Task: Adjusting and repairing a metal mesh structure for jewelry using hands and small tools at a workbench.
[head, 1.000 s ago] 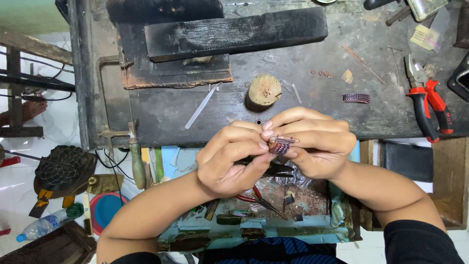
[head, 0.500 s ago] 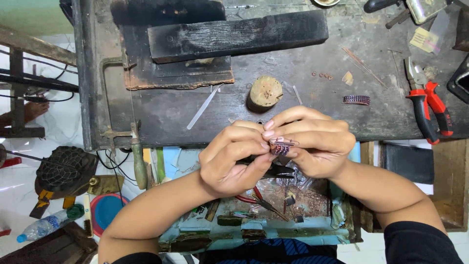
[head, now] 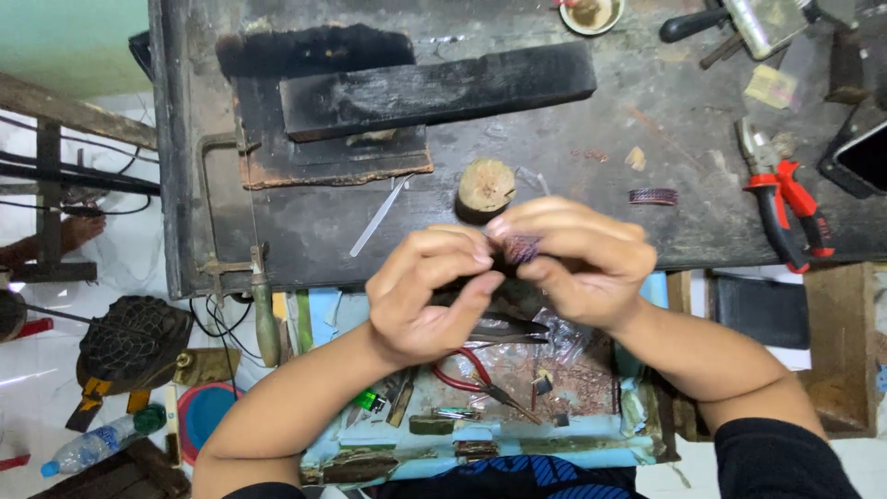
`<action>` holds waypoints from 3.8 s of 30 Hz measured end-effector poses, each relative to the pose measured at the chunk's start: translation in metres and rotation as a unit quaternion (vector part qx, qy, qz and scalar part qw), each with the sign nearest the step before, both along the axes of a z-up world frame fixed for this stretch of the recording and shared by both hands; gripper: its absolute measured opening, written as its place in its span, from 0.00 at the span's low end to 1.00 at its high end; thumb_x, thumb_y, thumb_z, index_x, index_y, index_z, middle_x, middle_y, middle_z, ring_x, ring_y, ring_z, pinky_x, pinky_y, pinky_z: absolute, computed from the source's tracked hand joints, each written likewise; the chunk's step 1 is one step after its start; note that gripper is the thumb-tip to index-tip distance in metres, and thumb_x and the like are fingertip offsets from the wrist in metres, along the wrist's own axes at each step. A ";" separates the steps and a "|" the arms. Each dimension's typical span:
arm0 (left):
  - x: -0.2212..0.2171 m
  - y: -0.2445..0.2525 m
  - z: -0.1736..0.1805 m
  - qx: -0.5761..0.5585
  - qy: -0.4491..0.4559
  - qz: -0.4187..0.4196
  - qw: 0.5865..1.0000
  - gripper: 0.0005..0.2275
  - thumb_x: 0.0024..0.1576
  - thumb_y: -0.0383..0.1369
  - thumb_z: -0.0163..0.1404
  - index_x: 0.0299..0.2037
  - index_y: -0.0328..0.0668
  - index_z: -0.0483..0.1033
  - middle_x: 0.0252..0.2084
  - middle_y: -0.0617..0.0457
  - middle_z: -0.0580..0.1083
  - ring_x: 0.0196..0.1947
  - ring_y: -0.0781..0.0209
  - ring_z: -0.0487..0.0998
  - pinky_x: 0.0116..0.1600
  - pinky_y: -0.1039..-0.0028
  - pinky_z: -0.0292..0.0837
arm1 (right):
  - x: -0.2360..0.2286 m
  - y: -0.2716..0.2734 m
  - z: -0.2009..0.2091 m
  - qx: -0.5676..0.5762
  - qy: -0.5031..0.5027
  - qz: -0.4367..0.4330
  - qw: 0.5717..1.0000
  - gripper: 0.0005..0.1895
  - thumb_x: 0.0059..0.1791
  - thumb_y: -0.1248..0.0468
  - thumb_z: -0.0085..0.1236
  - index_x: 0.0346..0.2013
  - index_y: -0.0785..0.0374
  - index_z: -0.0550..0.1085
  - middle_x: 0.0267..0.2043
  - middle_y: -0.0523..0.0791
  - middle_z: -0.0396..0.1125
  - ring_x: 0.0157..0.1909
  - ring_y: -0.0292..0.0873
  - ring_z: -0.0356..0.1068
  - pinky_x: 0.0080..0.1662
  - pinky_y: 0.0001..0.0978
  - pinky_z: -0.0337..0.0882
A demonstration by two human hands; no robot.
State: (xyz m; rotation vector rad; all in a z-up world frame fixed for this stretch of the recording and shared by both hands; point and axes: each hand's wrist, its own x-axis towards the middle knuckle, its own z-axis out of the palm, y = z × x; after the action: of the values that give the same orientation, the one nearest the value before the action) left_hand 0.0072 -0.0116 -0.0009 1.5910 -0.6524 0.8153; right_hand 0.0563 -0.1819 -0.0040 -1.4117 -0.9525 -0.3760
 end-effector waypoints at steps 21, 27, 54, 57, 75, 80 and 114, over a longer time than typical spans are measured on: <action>0.277 -0.076 -0.005 0.524 0.387 0.118 0.749 0.33 0.48 0.62 0.70 0.37 0.33 0.78 0.45 0.40 0.77 0.48 0.39 0.78 0.44 0.55 0.78 | 0.029 -0.024 0.005 0.088 0.054 -0.032 0.994 0.11 0.58 0.64 0.49 0.41 0.73 0.69 0.45 0.63 0.72 0.47 0.63 0.79 0.52 0.55 0.86; 0.286 -0.088 -0.027 0.524 0.370 0.152 0.752 0.38 0.49 0.53 0.70 0.57 0.37 0.62 0.52 0.37 0.74 0.54 0.35 0.74 0.52 0.52 0.74 | 0.027 -0.025 0.009 0.050 0.042 -0.063 0.996 0.11 0.59 0.62 0.48 0.43 0.70 0.71 0.44 0.59 0.74 0.45 0.60 0.82 0.51 0.46 0.87; 0.103 0.050 0.064 0.475 0.324 0.158 0.802 0.26 0.53 0.36 0.65 0.55 0.28 0.66 0.48 0.35 0.74 0.46 0.37 0.74 0.42 0.51 0.73 | 0.022 -0.020 0.005 0.070 0.009 -0.013 0.997 0.10 0.57 0.65 0.51 0.41 0.72 0.71 0.41 0.62 0.73 0.40 0.63 0.82 0.44 0.49 0.88; 0.050 0.060 0.054 0.481 0.381 0.169 0.772 0.32 0.53 0.40 0.63 0.62 0.26 0.65 0.54 0.31 0.74 0.54 0.35 0.75 0.56 0.49 0.76 | 0.020 -0.018 0.004 0.070 -0.001 -0.003 0.998 0.10 0.56 0.66 0.51 0.39 0.74 0.71 0.40 0.63 0.73 0.40 0.62 0.82 0.43 0.49 0.88; -0.041 0.037 -0.027 0.217 0.311 0.230 0.896 0.26 0.51 0.32 0.65 0.57 0.26 0.71 0.52 0.35 0.73 0.48 0.36 0.78 0.50 0.58 0.78 | 0.009 -0.012 0.008 0.084 0.018 0.038 0.996 0.12 0.53 0.64 0.57 0.33 0.75 0.74 0.37 0.63 0.77 0.36 0.58 0.81 0.35 0.42 0.79; -0.043 0.052 -0.039 0.167 0.311 0.261 0.898 0.11 0.56 0.25 0.58 0.48 0.31 0.79 0.36 0.46 0.77 0.30 0.53 0.80 0.38 0.67 0.77 | 0.009 -0.012 0.007 0.085 0.019 0.039 0.995 0.12 0.53 0.65 0.58 0.32 0.75 0.74 0.37 0.64 0.76 0.36 0.59 0.81 0.36 0.44 0.80; -0.038 0.058 -0.057 0.132 0.277 0.245 0.920 0.03 0.60 0.22 0.53 0.39 0.34 0.81 0.25 0.50 0.74 0.21 0.58 0.72 0.32 0.70 0.72 | 0.008 -0.003 -0.004 0.069 0.014 0.033 0.997 0.11 0.52 0.67 0.60 0.30 0.73 0.73 0.36 0.63 0.76 0.37 0.60 0.82 0.38 0.45 0.81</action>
State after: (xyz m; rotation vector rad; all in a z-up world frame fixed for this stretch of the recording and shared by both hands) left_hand -0.0311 0.0462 -0.0575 2.1589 0.0613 0.5921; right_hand 0.0644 -0.1851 -0.0076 -1.2536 -0.9303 -0.3653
